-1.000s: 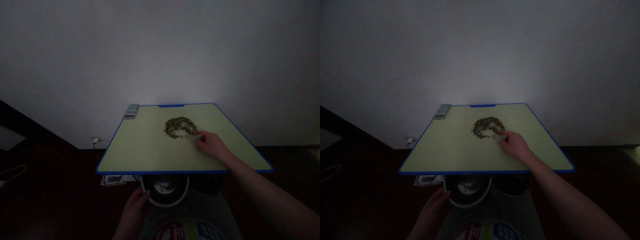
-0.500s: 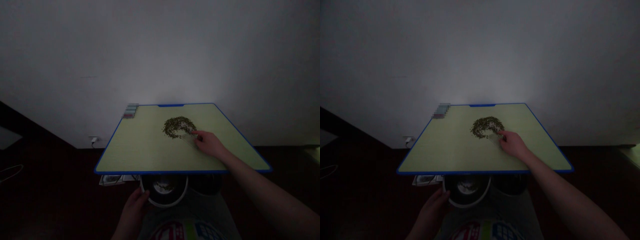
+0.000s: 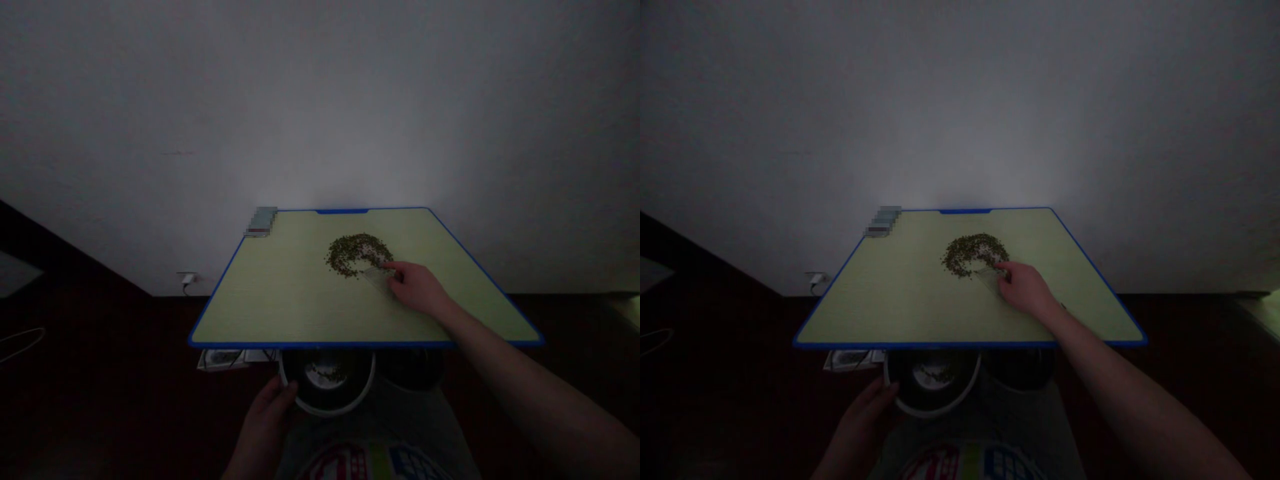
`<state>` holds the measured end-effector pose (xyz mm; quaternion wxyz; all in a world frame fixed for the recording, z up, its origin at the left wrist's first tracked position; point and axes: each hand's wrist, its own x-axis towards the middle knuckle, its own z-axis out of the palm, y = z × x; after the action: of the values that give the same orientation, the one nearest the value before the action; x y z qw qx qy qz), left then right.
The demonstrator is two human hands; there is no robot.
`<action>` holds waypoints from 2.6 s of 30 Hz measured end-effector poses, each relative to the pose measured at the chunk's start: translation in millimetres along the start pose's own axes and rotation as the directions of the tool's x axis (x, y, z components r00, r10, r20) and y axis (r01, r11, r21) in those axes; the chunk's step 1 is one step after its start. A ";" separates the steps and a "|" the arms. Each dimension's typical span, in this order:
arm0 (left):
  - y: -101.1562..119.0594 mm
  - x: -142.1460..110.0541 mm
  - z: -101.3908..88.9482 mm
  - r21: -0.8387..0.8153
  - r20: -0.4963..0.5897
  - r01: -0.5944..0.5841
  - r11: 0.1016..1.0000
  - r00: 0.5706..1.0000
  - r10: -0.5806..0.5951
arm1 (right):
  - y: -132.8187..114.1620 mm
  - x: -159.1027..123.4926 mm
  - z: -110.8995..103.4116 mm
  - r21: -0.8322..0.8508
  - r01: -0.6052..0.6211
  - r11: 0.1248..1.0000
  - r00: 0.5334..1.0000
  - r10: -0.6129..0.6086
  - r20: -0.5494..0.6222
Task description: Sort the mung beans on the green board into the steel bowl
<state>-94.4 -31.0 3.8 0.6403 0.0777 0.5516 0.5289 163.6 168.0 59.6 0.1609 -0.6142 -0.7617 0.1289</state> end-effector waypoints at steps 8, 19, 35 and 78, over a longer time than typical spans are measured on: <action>-0.5 0.7 0.7 -0.040 0.032 0.033 0.999 0.999 -0.032 | 3.0 1.8 0.5 -0.007 -0.022 1.000 1.000 0.022 -0.018; -3.4 3.0 -2.7 -0.034 0.008 0.008 0.999 1.000 -0.008 | 9.1 17.7 4.1 -0.020 0.006 1.000 1.000 -0.006 0.000; -0.6 -0.3 0.8 -0.014 0.001 0.016 1.000 1.000 -0.016 | 9.7 15.5 0.2 0.028 0.064 0.998 0.993 -0.066 0.095; -1.8 1.0 -0.3 0.016 -0.014 -0.009 1.000 1.000 0.010 | 5.1 18.3 4.7 -0.058 0.028 0.998 0.998 -0.025 0.052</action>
<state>-93.6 -31.1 1.8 0.6333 0.0818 0.5599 0.5280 162.7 187.0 54.9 0.1250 -0.6052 -0.7770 0.1200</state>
